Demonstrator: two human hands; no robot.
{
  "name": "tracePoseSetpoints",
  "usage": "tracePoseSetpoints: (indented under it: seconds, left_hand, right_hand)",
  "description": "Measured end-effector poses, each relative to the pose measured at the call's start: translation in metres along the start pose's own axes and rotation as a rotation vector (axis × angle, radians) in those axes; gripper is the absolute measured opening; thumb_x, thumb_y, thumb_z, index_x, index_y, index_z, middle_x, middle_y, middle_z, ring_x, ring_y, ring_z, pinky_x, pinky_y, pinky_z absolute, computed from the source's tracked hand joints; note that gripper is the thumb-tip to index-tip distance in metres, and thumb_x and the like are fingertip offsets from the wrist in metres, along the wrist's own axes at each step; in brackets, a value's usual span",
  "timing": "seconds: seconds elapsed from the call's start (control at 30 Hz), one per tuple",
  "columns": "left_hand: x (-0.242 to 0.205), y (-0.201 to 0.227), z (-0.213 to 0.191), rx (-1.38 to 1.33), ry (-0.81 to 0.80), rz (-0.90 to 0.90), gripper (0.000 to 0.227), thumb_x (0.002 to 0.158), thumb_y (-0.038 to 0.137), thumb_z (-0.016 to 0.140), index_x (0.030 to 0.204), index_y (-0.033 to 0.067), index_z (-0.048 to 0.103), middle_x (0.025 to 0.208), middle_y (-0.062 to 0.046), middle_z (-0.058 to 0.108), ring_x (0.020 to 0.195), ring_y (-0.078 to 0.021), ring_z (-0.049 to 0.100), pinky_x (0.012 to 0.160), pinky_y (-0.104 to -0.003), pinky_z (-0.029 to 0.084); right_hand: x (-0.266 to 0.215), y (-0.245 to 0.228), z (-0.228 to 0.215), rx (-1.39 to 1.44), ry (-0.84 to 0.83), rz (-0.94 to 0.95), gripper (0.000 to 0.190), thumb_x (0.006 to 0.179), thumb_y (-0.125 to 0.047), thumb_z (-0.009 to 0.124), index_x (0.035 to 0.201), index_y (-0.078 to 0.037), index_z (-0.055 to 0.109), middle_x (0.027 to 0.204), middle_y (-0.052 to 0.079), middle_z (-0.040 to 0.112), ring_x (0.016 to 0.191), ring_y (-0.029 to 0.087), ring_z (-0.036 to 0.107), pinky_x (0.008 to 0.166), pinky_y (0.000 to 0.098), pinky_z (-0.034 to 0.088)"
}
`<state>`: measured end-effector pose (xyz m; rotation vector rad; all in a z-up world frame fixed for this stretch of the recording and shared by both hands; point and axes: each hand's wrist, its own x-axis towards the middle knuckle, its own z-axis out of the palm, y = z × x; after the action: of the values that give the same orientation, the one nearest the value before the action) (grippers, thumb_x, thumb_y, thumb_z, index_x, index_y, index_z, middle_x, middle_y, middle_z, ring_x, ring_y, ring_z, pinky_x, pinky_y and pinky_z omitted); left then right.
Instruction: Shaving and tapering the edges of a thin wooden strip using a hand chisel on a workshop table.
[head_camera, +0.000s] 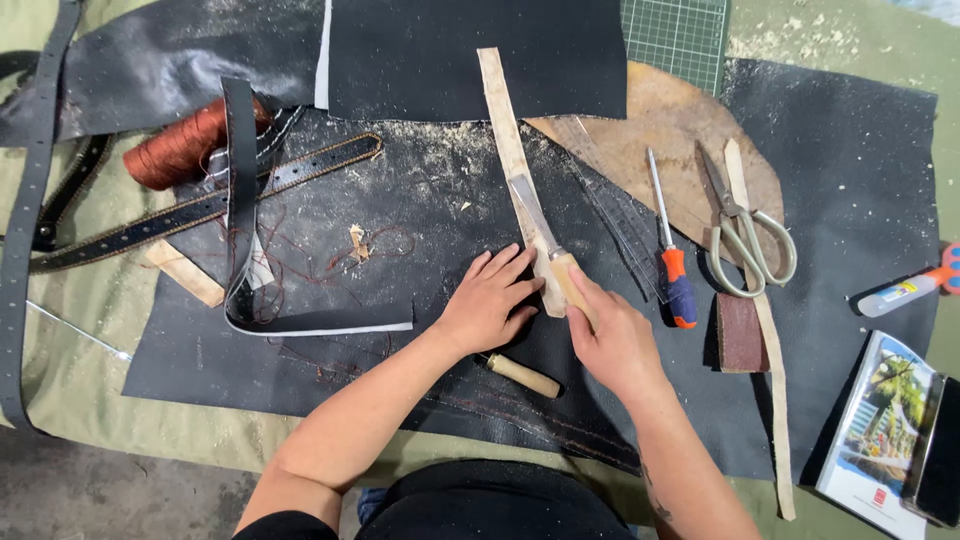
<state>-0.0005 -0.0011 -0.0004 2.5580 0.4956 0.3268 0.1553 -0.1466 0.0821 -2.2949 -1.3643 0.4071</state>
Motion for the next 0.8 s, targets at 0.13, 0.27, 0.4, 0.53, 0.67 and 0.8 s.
tracePoseSetpoints:
  seconds: [0.13,0.27,0.4,0.53,0.67,0.8]
  left_hand:
    - [0.0,0.0,0.0,0.001,0.011,0.009,0.043,0.094,0.039,0.066,0.135,0.0234,0.064,0.159,-0.007,0.045,0.15,-0.0307,0.036,0.12,-0.055,0.027]
    - [-0.001,0.0,0.001,0.021,0.035,0.015,0.043,0.093,0.039,0.067,0.133,0.0229,0.065,0.16,-0.006,0.044,0.151,-0.0291,0.035,0.12,-0.054,0.026]
    - [-0.001,0.004,-0.003,0.048,0.006,0.009,0.059,0.092,0.042,0.065,0.146,0.0207,0.053,0.157,-0.01,0.045,0.148,-0.0315,0.038,0.119,-0.056,0.028]
    - [0.009,0.019,0.0,0.185,0.024,0.016,0.079,0.085,0.062,0.067,0.149,0.0201,0.047,0.149,-0.012,0.047,0.144,-0.0322,0.04,0.115,-0.056,0.033]
    - [0.024,0.043,0.008,0.251,0.051,-0.083,0.096,0.071,0.075,0.073,0.146,0.0211,0.049,0.137,-0.017,0.046,0.132,-0.0395,0.045,0.103,-0.059,0.04]
    - [0.029,0.044,0.019,0.244,0.081,-0.104,0.064,0.082,0.051,0.076,0.132,0.015,0.061,0.131,-0.023,0.048,0.128,-0.045,0.05,0.096,-0.053,0.048]
  right_hand:
    - [-0.024,-0.003,-0.015,-0.002,-0.031,0.048,0.054,0.092,-0.033,0.066,0.146,-0.037,0.058,0.098,0.016,0.074,0.088,0.04,0.074,0.075,0.0513,0.06]
    - [-0.045,0.003,-0.02,0.052,-0.058,0.111,0.054,0.092,-0.029,0.067,0.145,-0.038,0.06,0.099,0.014,0.075,0.085,0.038,0.075,0.067,0.0471,0.061]
    - [-0.051,-0.003,-0.035,0.441,-0.062,0.299,0.066,0.088,-0.014,0.067,0.152,-0.026,0.053,0.1,0.027,0.073,0.07,0.033,0.074,0.067,0.0456,0.061]
    - [-0.061,0.048,-0.021,0.818,0.003,0.195,0.069,0.094,-0.01,0.058,0.16,-0.014,0.037,0.092,0.024,0.07,0.06,0.023,0.068,0.047,0.0306,0.058]
    - [-0.073,0.067,-0.01,0.931,0.107,0.156,0.066,0.097,-0.011,0.058,0.159,-0.007,0.035,0.095,0.021,0.068,0.064,0.022,0.069,0.049,0.0275,0.056]
    - [-0.089,0.07,0.013,0.995,0.133,0.192,0.064,0.096,-0.011,0.059,0.157,-0.008,0.038,0.093,0.02,0.069,0.062,0.02,0.07,0.048,0.025,0.056]
